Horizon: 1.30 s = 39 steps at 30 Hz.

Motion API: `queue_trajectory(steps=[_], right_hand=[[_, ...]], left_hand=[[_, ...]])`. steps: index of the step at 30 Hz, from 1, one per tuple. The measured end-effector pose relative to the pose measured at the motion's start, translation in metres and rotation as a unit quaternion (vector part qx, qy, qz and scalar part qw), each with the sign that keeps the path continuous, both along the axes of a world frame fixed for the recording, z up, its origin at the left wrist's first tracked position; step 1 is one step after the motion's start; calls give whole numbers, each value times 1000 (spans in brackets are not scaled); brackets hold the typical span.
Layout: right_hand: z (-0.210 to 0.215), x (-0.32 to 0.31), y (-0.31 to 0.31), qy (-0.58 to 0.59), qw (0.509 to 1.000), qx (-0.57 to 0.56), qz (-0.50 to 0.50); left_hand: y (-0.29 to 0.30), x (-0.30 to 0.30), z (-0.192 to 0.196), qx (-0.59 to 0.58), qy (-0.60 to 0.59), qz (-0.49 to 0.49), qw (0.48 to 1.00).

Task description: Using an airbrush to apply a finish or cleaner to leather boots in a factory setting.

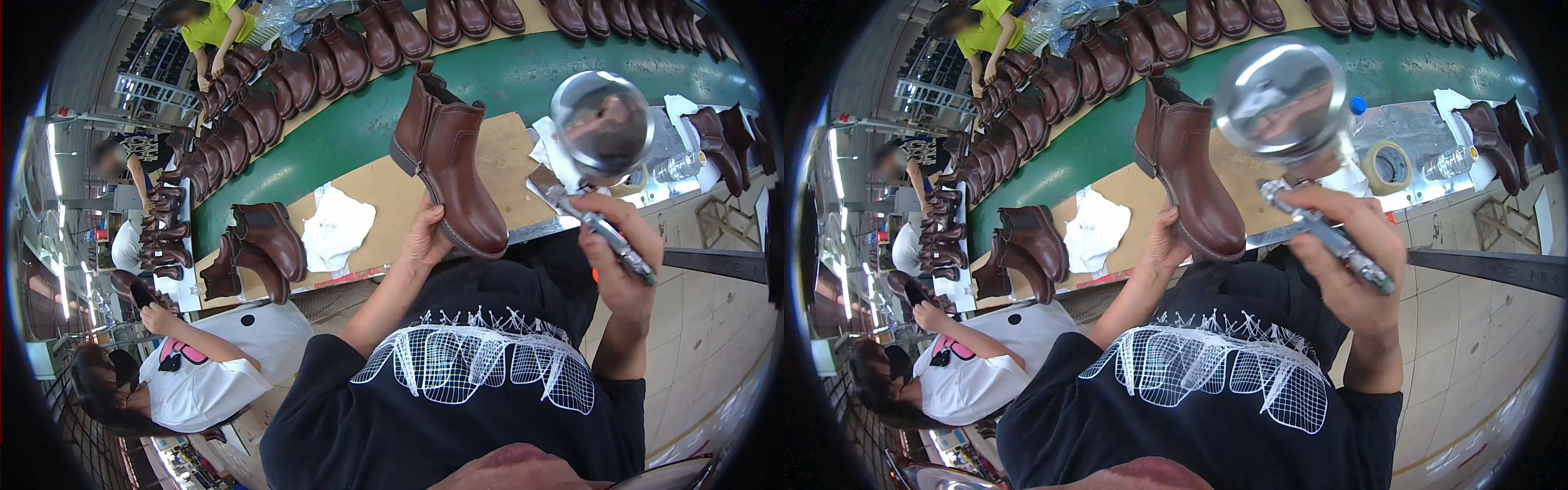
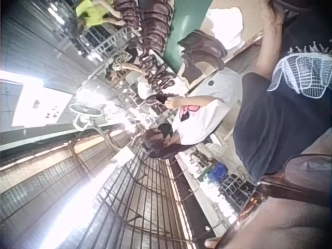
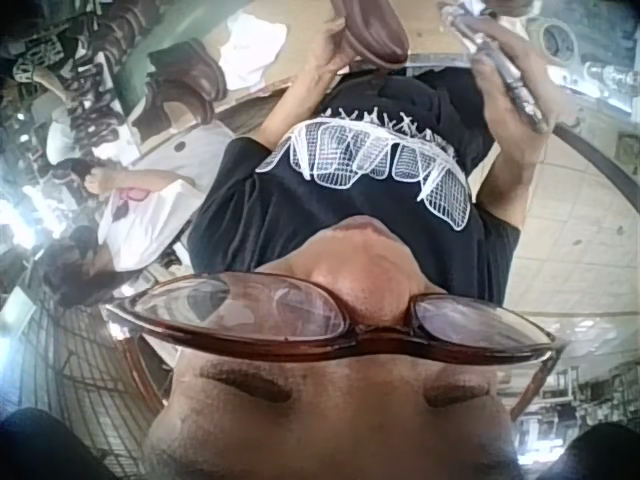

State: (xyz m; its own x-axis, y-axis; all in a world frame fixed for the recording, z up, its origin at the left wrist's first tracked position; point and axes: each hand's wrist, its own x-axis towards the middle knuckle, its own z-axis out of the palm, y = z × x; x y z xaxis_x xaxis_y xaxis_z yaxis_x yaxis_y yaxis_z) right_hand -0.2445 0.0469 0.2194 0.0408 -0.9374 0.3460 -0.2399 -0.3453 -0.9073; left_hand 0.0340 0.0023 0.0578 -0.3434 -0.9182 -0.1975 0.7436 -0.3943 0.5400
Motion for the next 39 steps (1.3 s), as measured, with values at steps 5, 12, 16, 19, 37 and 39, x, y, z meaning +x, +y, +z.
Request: queue_trajectory(steps=[5, 12, 16, 19, 37, 39], right_hand=[[0, 2, -10, 8, 998, 53, -23], [4, 3, -11, -40, 997, 55, -26], [11, 10, -12, 25, 999, 0, -21], [-1, 4, -19, -1, 998, 7, -63], [1, 23, -3, 75, 997, -18, 27], [0, 21, -7, 34, 999, -3, 12]], left_hand=[[-1, -7, 5, -40, -76, 41, 995], [-4, -9, 12, -83, -175, 120, 974], [-5, -14, 7, -91, -182, 140, 969], [-6, -17, 7, -88, -187, 158, 966], [-18, -27, 7, -79, -240, 174, 952], [-19, -29, 4, -87, -255, 144, 952]])
